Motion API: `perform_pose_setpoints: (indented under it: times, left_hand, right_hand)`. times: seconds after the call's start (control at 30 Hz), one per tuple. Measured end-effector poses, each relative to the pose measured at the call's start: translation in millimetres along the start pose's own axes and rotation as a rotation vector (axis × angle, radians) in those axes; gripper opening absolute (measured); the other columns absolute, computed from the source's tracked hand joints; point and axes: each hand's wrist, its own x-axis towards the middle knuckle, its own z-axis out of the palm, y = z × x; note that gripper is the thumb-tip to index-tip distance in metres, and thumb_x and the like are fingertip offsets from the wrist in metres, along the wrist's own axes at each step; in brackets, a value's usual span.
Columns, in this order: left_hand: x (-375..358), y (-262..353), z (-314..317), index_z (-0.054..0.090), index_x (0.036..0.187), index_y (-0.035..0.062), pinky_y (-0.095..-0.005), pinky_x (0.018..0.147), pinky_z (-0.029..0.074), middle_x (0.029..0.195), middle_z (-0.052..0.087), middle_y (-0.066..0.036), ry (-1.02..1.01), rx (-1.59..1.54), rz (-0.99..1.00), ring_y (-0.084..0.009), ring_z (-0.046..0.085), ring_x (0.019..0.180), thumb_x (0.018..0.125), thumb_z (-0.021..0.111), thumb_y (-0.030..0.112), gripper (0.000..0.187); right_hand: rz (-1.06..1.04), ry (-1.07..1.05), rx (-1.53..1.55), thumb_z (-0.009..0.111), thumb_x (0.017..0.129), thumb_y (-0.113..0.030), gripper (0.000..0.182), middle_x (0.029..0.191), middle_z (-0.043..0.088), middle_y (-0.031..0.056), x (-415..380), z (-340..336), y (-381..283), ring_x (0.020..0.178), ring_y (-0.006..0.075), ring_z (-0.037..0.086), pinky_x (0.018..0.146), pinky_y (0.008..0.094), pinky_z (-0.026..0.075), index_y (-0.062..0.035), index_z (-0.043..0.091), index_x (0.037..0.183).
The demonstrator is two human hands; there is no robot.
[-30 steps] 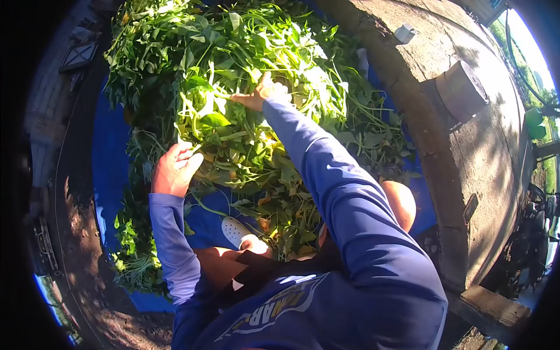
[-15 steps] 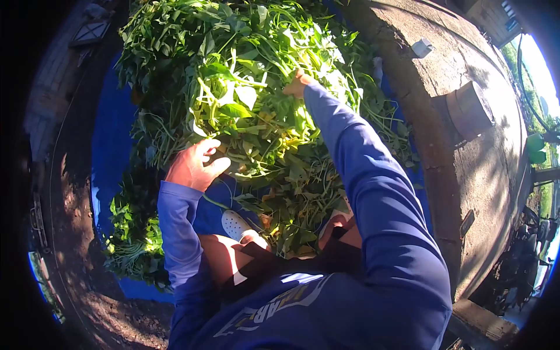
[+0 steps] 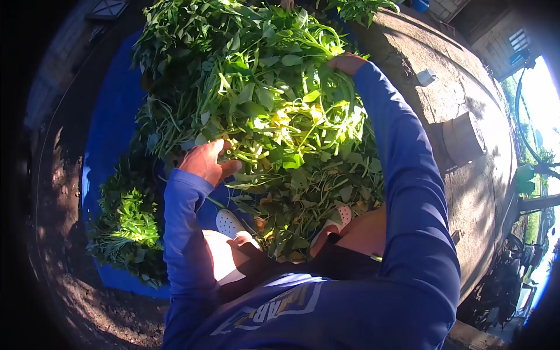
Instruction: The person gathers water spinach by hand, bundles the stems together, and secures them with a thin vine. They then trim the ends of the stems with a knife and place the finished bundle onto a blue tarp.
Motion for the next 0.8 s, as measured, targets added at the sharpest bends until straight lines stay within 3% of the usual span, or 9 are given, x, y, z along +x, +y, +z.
perform_pose_setpoints:
  times: [0.1, 0.17, 0.23, 0.27, 0.4, 0.5, 0.53, 0.63, 0.8]
  left_hand:
    - [-7.1, -21.6, 8.9, 0.065, 0.133, 0.0033, -0.0484, 0.102, 0.053, 0.123, 0.071, -0.025, 0.11, -0.095, 0.167, -0.0417, 0.067, 0.117, 0.088, 0.075, 0.047, 0.064]
    - [-9.0, -12.9, 5.6, 0.066, 0.132, 0.0033, -0.0486, 0.103, 0.053, 0.125, 0.071, -0.025, 0.088, -0.075, 0.065, -0.042, 0.067, 0.118, 0.086, 0.077, 0.047, 0.064]
    - [-9.0, -3.2, -5.8, 0.069, 0.129, 0.0034, -0.0473, 0.104, 0.052, 0.129, 0.07, -0.025, 0.014, -0.003, -0.002, -0.0413, 0.065, 0.121, 0.083, 0.08, 0.044, 0.062]
    - [-11.1, 1.3, -12.0, 0.068, 0.131, 0.0051, -0.0473, 0.107, 0.05, 0.132, 0.069, -0.024, -0.048, -0.066, -0.041, -0.0403, 0.064, 0.125, 0.085, 0.08, 0.043, 0.06]
    - [-17.1, -10.1, 8.4, 0.067, 0.133, 0.009, -0.046, 0.103, 0.053, 0.127, 0.071, -0.021, 0.177, -0.069, 0.028, -0.0385, 0.068, 0.117, 0.086, 0.08, 0.046, 0.061]
    - [-1.3, -22.7, 13.5, 0.068, 0.132, 0.0083, -0.0447, 0.101, 0.054, 0.124, 0.073, -0.02, 0.07, -0.055, 0.102, -0.0385, 0.07, 0.114, 0.087, 0.078, 0.046, 0.06]
    - [-6.3, -8.3, -1.7, 0.067, 0.132, 0.0076, -0.0444, 0.102, 0.054, 0.121, 0.073, -0.02, -0.031, -0.058, 0.017, -0.0389, 0.069, 0.114, 0.087, 0.076, 0.045, 0.058]
    - [-6.3, -13.6, 0.2, 0.069, 0.127, 0.0073, -0.0459, 0.097, 0.055, 0.118, 0.074, -0.021, -0.022, 0.008, 0.123, -0.0395, 0.07, 0.11, 0.087, 0.074, 0.042, 0.054]
    - [9.5, -27.9, 40.3, 0.072, 0.106, 0.0028, -0.0481, 0.082, 0.056, 0.099, 0.072, -0.023, 0.075, -0.024, 0.232, -0.04, 0.071, 0.094, 0.088, 0.073, 0.045, 0.046]
  right_hand:
    - [-0.061, -0.022, 0.135, 0.07, 0.092, -0.019, 0.022, 0.093, 0.078, 0.009, -21.1, -34.4, -47.9, 0.075, 0.0173, 0.072, 0.074, 0.0389, 0.06, -0.0027, 0.078, 0.106]
    - [-0.036, -0.134, 0.304, 0.07, 0.093, -0.019, 0.025, 0.098, 0.078, 0.0088, -42.6, -56.3, -81.5, 0.079, 0.0174, 0.073, 0.076, 0.0389, 0.061, -0.0034, 0.076, 0.112]
    - [0.167, -0.059, 0.202, 0.068, 0.095, -0.018, 0.03, 0.106, 0.077, 0.008, -84.8, -83.9, -130.7, 0.085, 0.0174, 0.073, 0.079, 0.04, 0.061, -0.0052, 0.071, 0.122]
    - [-0.061, -0.023, 0.237, 0.067, 0.098, -0.021, 0.035, 0.109, 0.076, 0.0088, -81.9, -105.1, -127.1, 0.086, 0.0187, 0.074, 0.08, 0.0386, 0.062, -0.0065, 0.067, 0.13]
    - [-0.205, -0.054, 0.334, 0.069, 0.1, -0.032, 0.047, 0.12, 0.073, 0.0138, -132.4, -153.3, -173.8, 0.097, 0.0208, 0.073, 0.083, 0.035, 0.062, -0.001, 0.063, 0.135]
    - [-0.408, -0.203, 0.435, 0.07, 0.1, -0.035, 0.051, 0.126, 0.071, 0.0158, -180.0, -142.5, -204.0, 0.106, 0.021, 0.072, 0.088, 0.0352, 0.061, -0.0004, 0.063, 0.137]
    - [-0.47, -0.231, 0.457, 0.07, 0.1, -0.034, 0.051, 0.127, 0.07, 0.016, -191.1, -143.2, -212.1, 0.107, 0.0214, 0.071, 0.089, 0.0356, 0.061, -0.0003, 0.063, 0.137]
    - [-0.578, -0.259, 0.552, 0.071, 0.099, -0.03, 0.05, 0.13, 0.069, 0.0165, -214.7, -119.7, -205.4, 0.11, 0.0227, 0.071, 0.092, 0.0369, 0.06, -0.0002, 0.062, 0.138]
    - [-0.595, -0.224, 0.791, 0.072, 0.099, -0.023, 0.049, 0.135, 0.067, 0.0174, -217.9, -38.9, -119.1, 0.115, 0.0249, 0.07, 0.097, 0.0391, 0.058, -0.0001, 0.06, 0.14]
